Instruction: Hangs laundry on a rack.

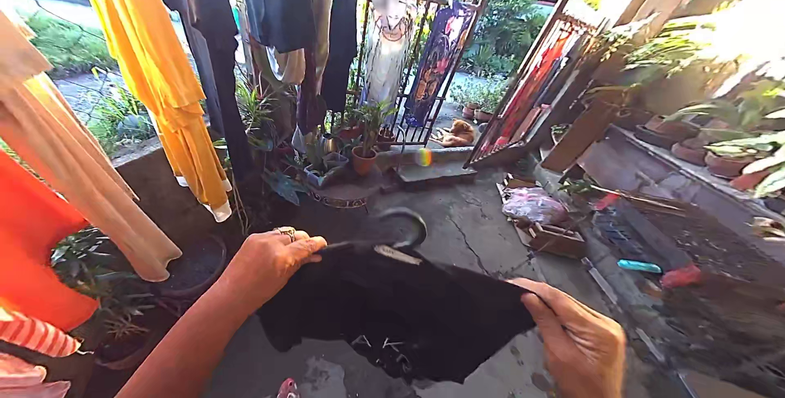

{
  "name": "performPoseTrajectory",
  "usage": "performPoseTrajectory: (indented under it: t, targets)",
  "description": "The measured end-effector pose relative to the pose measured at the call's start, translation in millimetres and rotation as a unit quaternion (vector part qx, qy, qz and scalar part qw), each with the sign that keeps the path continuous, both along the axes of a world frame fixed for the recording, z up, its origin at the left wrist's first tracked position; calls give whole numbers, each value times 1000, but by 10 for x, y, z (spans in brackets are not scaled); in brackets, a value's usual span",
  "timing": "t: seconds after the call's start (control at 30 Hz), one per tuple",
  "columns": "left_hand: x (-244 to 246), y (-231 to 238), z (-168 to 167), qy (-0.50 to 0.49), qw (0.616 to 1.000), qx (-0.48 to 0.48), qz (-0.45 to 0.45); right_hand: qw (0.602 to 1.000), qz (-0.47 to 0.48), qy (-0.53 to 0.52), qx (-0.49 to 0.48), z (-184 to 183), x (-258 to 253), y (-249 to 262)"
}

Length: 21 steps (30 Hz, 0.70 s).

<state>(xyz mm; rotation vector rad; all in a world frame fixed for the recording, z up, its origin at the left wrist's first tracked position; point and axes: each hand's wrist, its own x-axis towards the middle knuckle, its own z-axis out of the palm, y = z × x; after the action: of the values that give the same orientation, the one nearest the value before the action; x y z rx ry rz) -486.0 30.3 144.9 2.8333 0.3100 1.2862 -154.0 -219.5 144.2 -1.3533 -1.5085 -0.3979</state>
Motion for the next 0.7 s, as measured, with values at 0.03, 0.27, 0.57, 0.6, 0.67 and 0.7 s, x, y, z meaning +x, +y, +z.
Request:
performPoseTrajectory:
  t: [0.03,0.27,0.57,0.6,0.67,0.7]
  targets:
    - [14,72,-16,-8,1000,12,13,1000,2,-10,-9,17,79,47]
    - [212,685,-48,-125,990,-50,34,985,110,4,-135,-179,277,929]
    - [275,1821,213,-186,982,-31,26,966,218,89,-103,-21,370,2348]
    - [330,1983,234,-203,979,-8,12,971,202,106,-65,28,357,2499]
    - [462,2305,206,-222,973,58,28,980,161,115,-14,150,353,2783]
    - [527,2466,159,-217,971,85,58,982,147,115,4,212,375,2924]
